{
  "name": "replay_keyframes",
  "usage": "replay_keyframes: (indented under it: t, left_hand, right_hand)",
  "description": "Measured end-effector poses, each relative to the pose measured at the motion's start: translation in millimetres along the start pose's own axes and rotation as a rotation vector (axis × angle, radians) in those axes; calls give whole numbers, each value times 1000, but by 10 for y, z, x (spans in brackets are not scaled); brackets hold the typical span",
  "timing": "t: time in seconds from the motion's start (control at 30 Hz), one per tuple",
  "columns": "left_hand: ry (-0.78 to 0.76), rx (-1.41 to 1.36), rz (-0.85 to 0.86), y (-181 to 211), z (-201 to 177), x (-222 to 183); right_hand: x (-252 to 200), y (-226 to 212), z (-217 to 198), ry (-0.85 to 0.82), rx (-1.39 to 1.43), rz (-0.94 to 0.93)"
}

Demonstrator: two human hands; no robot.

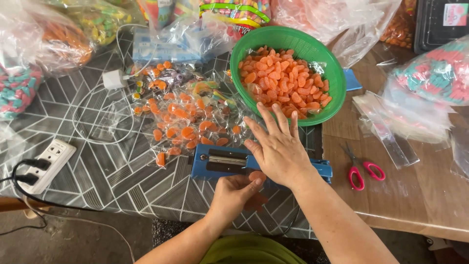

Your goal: Manually packaging individual candies into plastic bags using a heat sealer

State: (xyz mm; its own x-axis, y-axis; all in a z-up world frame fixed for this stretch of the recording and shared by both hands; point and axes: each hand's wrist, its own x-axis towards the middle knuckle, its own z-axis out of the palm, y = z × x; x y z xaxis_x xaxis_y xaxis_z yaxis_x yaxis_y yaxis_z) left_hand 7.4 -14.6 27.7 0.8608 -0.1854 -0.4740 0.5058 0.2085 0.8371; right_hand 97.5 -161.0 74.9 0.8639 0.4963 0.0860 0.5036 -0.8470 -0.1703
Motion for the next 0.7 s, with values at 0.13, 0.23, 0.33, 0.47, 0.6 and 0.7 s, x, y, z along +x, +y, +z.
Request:
replay_keyframes:
  t: [0.13, 0.23, 0.33, 0.47, 0.6, 0.7]
  left_hand:
    - [-26, -1, 34, -129, -50, 40]
    - [-64, 20, 73, -71, -50, 90]
    - [-45, -35, 86, -130, -53, 60]
    - [-28, -67, -14, -52, -33, 38]
    - [-41, -17, -15, 41, -24, -19]
    - [-39, -26, -6, -4, -19, 17]
  right_hand:
    - [-13, 17, 26, 9, 24, 9]
    - [24, 35, -66, 8, 31, 4]
    - [-18, -39, -192, -73, 102, 16]
    - [-95, 42, -323, 68, 241, 24]
    - [-183, 97, -319, 271, 416, -45]
    - [-239, 106, -339, 401, 451, -83]
